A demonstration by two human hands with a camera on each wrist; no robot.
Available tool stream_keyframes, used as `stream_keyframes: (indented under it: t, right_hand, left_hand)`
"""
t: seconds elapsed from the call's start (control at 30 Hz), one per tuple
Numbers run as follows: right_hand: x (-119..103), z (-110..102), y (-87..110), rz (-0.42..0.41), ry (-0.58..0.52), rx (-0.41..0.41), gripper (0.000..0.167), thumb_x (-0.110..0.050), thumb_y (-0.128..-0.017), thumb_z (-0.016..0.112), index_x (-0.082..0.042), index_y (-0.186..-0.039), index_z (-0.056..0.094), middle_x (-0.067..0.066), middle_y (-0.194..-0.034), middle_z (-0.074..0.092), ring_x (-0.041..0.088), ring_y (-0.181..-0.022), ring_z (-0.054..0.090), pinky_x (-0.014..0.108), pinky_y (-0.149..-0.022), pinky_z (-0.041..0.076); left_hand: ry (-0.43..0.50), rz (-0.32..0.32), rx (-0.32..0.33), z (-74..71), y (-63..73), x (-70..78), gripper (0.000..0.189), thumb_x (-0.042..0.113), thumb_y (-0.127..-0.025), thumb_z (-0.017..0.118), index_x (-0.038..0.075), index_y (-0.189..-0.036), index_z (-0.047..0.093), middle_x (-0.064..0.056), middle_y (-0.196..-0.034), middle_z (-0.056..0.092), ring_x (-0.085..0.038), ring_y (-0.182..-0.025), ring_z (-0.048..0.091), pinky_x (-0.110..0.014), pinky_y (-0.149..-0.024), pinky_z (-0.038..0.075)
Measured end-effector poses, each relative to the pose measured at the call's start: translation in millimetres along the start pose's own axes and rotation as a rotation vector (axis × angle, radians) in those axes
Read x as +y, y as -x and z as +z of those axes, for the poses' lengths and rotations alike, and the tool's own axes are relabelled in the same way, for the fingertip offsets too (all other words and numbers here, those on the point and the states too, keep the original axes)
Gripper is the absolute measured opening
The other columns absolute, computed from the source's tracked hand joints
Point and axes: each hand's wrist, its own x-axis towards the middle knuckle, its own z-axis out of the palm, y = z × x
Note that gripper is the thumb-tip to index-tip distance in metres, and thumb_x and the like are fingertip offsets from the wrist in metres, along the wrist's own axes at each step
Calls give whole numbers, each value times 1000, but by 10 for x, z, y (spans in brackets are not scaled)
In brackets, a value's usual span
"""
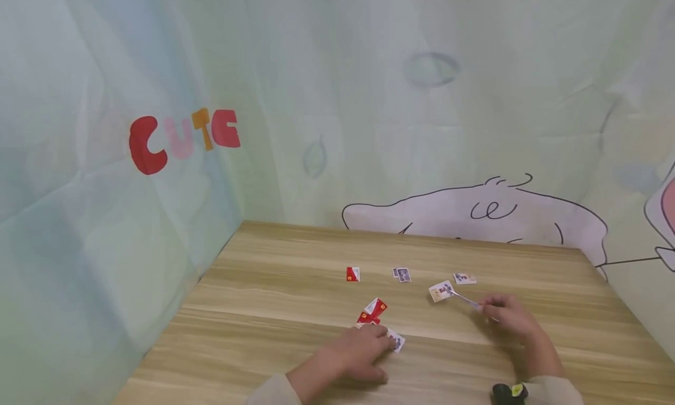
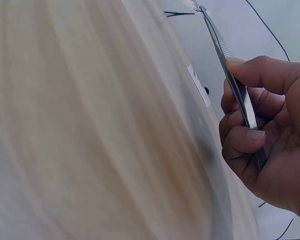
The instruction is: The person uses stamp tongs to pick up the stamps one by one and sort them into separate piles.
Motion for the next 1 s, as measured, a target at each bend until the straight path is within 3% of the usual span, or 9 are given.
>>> stream_keyframes:
  t: [0.47,0.63,1.0]
  right_hand:
    - [85,-186,47,53,36,64,30,-12,-88,58,14,-104,57,6,-79,56,19,-70,50,32,-60,44]
    - [126,-245,32,36,43,81,28,-11,-89,57,14,-102,57,6,-79,57,18,-69,49,30,-59,43]
    - [220,-371,27,55,26,72,30,-12,-90,54,15,-104,55,6,-84,57,19,-75,48,31,-62,42]
  left_hand:
    - [-20,-14,-2,18,17,13,50,41,-77,72,19,-120,61,4,-111,52,-12,-104,49,-29,-91,41]
    - [-40,-16,5,11,3,-4,50,42,-75,73,18,-119,62,3,-109,53,-13,-104,49,-30,-92,40]
    - [7,-48,-28,-29,15,3,51,43,-75,73,22,-120,60,4,-109,51,-12,-100,47,-32,-86,43]
